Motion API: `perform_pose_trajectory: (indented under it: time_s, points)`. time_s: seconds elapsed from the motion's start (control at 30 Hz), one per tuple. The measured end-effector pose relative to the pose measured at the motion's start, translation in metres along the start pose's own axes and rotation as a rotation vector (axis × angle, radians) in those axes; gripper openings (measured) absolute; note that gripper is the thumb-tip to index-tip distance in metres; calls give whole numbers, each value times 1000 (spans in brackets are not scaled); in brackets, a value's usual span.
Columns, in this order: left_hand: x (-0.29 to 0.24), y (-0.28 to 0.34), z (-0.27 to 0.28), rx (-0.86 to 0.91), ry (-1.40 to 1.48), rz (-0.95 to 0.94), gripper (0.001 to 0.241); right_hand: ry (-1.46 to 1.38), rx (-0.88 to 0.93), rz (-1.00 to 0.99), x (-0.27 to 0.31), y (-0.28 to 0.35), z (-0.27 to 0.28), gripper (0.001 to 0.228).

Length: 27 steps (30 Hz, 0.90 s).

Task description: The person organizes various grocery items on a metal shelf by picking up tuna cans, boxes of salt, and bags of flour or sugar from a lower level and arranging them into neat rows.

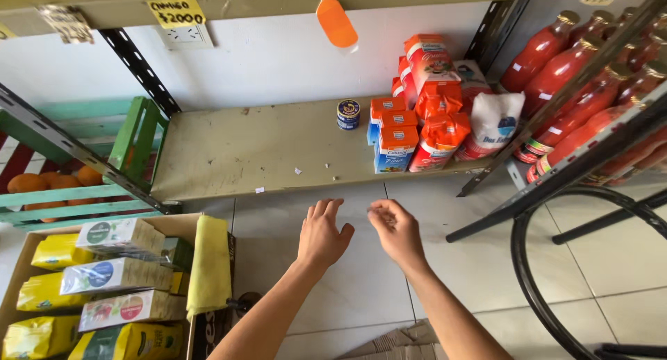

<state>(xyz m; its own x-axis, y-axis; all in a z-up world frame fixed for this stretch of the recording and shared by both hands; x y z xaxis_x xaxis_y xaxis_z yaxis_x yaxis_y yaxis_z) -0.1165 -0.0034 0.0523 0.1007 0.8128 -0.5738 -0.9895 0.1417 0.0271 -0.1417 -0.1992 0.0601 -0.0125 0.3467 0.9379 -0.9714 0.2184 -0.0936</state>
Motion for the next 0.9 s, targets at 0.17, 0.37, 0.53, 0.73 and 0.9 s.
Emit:
perform_pose_trajectory:
  time_s: [0.17,0.37,0.53,0.73,0.9]
  points:
    - [24,-90,-16,-38,158,56,74,-63,63,23,-36,-92,-55,41]
    - [50,-255,-41,-42,480,70,83,-24,130,167,-56,-229,-105,67]
    - [41,-332,-53,92,784,242,91,33,172,266,-44,-276,-122,82]
    - [40,-371,-64,173,916,364,64,21,108,386,-101,-321,-148,106]
    - [14,-341,-35,117,925,273,55,55,-14,518,-108,-312,-147,95]
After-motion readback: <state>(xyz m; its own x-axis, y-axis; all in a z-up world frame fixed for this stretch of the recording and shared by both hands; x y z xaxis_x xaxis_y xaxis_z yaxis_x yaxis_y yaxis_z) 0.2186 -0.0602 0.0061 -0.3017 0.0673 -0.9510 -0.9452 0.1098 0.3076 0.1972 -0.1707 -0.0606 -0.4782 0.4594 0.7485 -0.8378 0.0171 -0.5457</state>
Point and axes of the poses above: each hand's wrist, its own y-axis away from the middle knuckle, its own z-axis out of the back of the hand, x = y × z, the point moved 3 cm from there along -y, towards the middle knuckle, and after that the axes turned 3 degrees about z, right-handed, at the moved point
